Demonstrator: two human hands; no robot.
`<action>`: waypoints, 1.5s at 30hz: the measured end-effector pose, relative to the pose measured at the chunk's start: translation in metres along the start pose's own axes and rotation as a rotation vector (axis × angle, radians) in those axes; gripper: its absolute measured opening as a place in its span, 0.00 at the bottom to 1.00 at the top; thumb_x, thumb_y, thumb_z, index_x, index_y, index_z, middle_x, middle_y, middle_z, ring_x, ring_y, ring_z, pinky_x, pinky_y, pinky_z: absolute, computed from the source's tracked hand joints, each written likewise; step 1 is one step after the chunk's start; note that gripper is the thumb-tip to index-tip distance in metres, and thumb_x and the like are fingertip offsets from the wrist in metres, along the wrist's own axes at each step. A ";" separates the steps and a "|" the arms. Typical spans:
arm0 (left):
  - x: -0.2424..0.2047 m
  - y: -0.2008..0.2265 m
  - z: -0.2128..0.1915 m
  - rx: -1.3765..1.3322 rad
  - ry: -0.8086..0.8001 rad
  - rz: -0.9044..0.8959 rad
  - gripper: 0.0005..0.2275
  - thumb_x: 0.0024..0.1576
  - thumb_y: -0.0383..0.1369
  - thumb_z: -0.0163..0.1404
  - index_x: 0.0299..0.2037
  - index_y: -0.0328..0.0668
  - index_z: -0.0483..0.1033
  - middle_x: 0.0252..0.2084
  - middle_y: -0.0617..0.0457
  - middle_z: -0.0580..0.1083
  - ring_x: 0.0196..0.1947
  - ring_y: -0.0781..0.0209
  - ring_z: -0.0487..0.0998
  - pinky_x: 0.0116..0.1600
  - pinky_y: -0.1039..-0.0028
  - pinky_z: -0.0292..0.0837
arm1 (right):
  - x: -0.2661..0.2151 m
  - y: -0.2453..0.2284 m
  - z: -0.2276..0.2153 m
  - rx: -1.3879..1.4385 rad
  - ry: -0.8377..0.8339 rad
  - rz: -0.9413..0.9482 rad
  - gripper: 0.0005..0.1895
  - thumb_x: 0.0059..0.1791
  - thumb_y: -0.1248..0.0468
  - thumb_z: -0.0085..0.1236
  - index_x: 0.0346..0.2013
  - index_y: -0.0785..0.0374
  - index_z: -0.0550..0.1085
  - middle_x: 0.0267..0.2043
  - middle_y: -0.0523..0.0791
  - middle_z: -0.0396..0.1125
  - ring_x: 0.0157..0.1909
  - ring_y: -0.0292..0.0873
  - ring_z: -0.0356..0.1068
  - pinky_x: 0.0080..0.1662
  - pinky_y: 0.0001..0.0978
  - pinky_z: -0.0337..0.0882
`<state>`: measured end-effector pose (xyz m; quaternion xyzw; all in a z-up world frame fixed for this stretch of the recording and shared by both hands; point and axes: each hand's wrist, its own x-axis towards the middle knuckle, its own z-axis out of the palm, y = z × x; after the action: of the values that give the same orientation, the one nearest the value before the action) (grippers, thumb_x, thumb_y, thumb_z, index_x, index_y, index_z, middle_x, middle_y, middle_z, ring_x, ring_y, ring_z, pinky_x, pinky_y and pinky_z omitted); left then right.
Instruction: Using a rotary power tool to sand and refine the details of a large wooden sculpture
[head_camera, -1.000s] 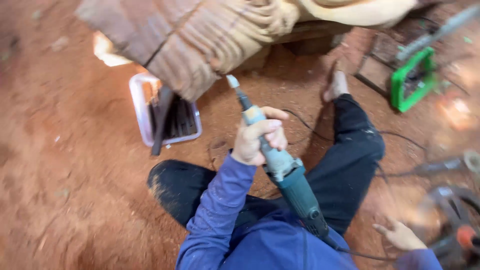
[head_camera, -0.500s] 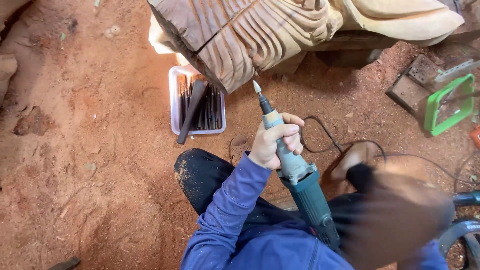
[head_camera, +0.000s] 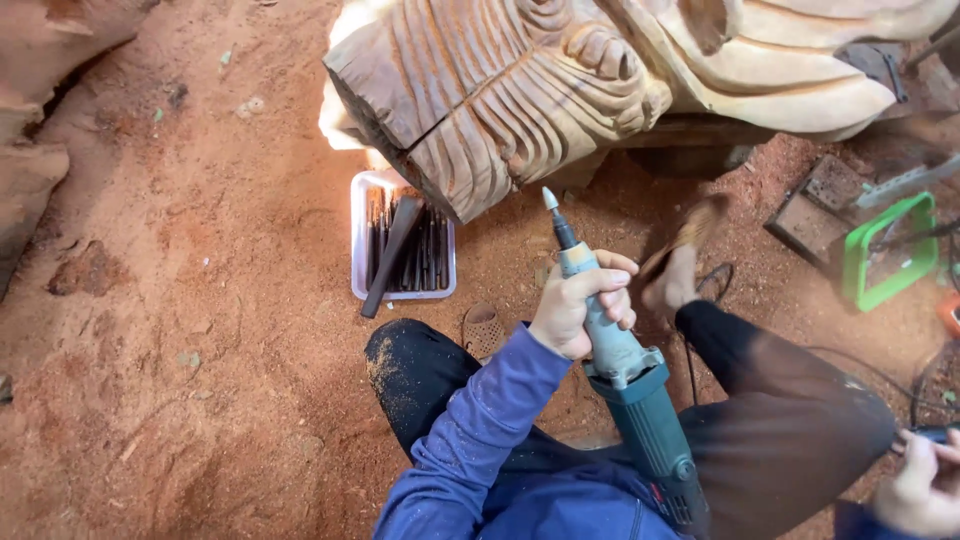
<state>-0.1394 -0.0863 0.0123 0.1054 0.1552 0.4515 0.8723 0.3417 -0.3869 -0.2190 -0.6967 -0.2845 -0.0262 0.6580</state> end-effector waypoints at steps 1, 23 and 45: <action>0.006 -0.002 0.003 -0.006 0.004 0.013 0.05 0.50 0.21 0.55 0.36 0.31 0.78 0.15 0.55 0.61 0.14 0.64 0.64 0.23 0.70 0.67 | -0.001 -0.052 0.029 0.004 -0.014 -0.005 0.07 0.63 0.66 0.63 0.49 0.62 0.72 0.71 0.50 0.73 0.51 0.46 0.78 0.48 0.27 0.78; 0.058 0.168 -0.038 0.560 0.434 0.479 0.10 0.45 0.30 0.63 0.34 0.35 0.78 0.22 0.44 0.76 0.24 0.55 0.81 0.31 0.66 0.80 | -0.174 -0.263 0.383 1.199 -1.682 0.723 0.51 0.38 0.71 0.67 0.73 0.68 0.53 0.28 0.65 0.68 0.16 0.55 0.72 0.16 0.44 0.75; 0.075 0.051 -0.031 0.063 0.258 0.061 0.33 0.52 0.29 0.59 0.70 0.40 0.62 0.21 0.46 0.70 0.17 0.56 0.74 0.24 0.64 0.77 | -0.121 -0.251 0.213 0.459 -1.401 0.595 0.64 0.44 0.56 0.72 0.79 0.46 0.34 0.28 0.60 0.78 0.25 0.44 0.79 0.34 0.29 0.81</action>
<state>-0.1488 0.0061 -0.0134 0.0788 0.2768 0.4826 0.8272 0.0603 -0.2395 -0.0707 -0.4449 -0.4325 0.6542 0.4325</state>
